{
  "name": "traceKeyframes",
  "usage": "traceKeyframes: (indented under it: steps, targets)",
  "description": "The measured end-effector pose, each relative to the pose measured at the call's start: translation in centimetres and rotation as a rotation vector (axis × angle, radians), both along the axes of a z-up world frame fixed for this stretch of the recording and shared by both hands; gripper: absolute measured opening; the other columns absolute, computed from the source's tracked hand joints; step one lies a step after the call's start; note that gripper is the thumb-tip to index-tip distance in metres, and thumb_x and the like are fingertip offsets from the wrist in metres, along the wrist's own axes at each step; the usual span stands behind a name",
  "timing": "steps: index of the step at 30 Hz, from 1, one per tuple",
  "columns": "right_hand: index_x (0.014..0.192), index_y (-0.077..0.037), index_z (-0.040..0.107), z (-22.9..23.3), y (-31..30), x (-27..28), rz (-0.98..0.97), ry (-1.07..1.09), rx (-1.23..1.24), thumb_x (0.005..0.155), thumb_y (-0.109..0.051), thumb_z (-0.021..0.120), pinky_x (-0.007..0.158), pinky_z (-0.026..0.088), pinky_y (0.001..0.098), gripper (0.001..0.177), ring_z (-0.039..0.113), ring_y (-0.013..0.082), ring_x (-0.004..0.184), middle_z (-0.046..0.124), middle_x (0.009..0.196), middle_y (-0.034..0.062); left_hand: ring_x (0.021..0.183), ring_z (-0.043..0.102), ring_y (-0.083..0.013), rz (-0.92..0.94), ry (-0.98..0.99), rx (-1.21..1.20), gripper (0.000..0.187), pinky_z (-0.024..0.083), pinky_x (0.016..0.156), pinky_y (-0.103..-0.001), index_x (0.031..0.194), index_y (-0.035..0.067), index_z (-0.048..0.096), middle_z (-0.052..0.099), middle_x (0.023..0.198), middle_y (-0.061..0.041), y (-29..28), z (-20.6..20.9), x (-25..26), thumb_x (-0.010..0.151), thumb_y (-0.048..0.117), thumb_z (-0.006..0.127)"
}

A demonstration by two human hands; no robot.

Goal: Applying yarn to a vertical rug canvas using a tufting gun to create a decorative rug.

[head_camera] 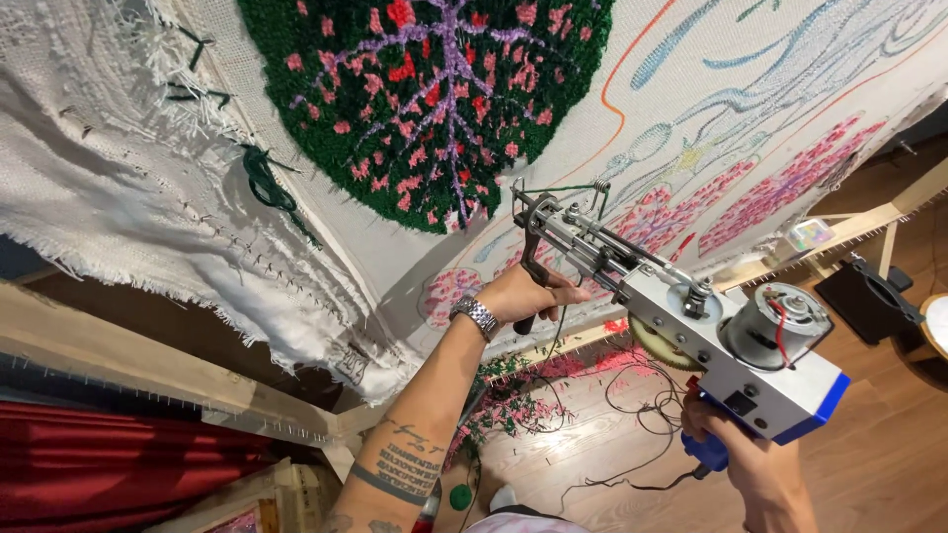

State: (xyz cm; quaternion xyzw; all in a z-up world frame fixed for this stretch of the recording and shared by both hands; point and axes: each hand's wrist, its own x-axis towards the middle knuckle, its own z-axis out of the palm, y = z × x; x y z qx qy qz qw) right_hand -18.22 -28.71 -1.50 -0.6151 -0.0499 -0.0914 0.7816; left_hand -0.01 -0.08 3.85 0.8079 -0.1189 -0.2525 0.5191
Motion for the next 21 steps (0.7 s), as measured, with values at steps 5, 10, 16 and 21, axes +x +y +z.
traceKeyframes:
  steps: [5, 10, 16, 21]
  targets:
    - [0.103, 0.011, 0.059, -0.4, 0.9, 0.1, -0.090, 0.162, -0.039, 0.079, 0.008, 0.063, 0.054, 0.044, 0.0372, 0.025, 0.054, 0.0227, 0.061, 0.060, 0.075, 0.0152, 0.060, 0.063, -0.0079, -0.007, -0.003, -0.032, 0.047, 0.050, 0.056, -0.027, 0.100, 0.005, 0.081, 0.071, 0.069, -0.001, 0.6, -3.2, 0.8, 0.078, 0.046, 0.083]
    - [0.102, 0.010, 0.058, -0.3, 1.6, 0.3, -0.102, 0.214, -0.048, 0.079, 0.008, 0.062, 0.055, 0.045, 0.0374, 0.024, 0.054, 0.0216, 0.062, 0.061, 0.075, 0.0149, 0.061, 0.063, -0.0085, -0.014, 0.009, -0.059, 0.046, 0.051, 0.057, -0.027, 0.098, 0.005, 0.080, 0.071, 0.068, -0.002, 1.0, -3.8, 0.9, 0.078, 0.046, 0.083]
    - [0.101, 0.011, 0.058, -0.3, 2.0, 0.6, -0.147, 0.268, -0.065, 0.079, 0.005, 0.065, 0.055, 0.044, 0.0369, 0.024, 0.054, 0.0218, 0.063, 0.061, 0.076, 0.0135, 0.059, 0.063, -0.0084, -0.010, 0.028, -0.121, 0.045, 0.050, 0.055, -0.027, 0.093, 0.003, 0.079, 0.070, 0.066, -0.002, 1.4, -3.8, 1.2, 0.076, 0.044, 0.086]
    - [0.105, 0.008, 0.061, 0.2, 2.7, 1.1, -0.094, 0.248, -0.007, 0.079, 0.003, 0.064, 0.053, 0.043, 0.0351, 0.026, 0.054, 0.0203, 0.061, 0.059, 0.074, 0.0125, 0.054, 0.061, -0.0086, -0.014, -0.007, -0.186, 0.040, 0.049, 0.051, -0.027, 0.085, 0.002, 0.076, 0.069, 0.063, -0.001, 1.7, -4.0, 1.8, 0.076, 0.039, 0.087]
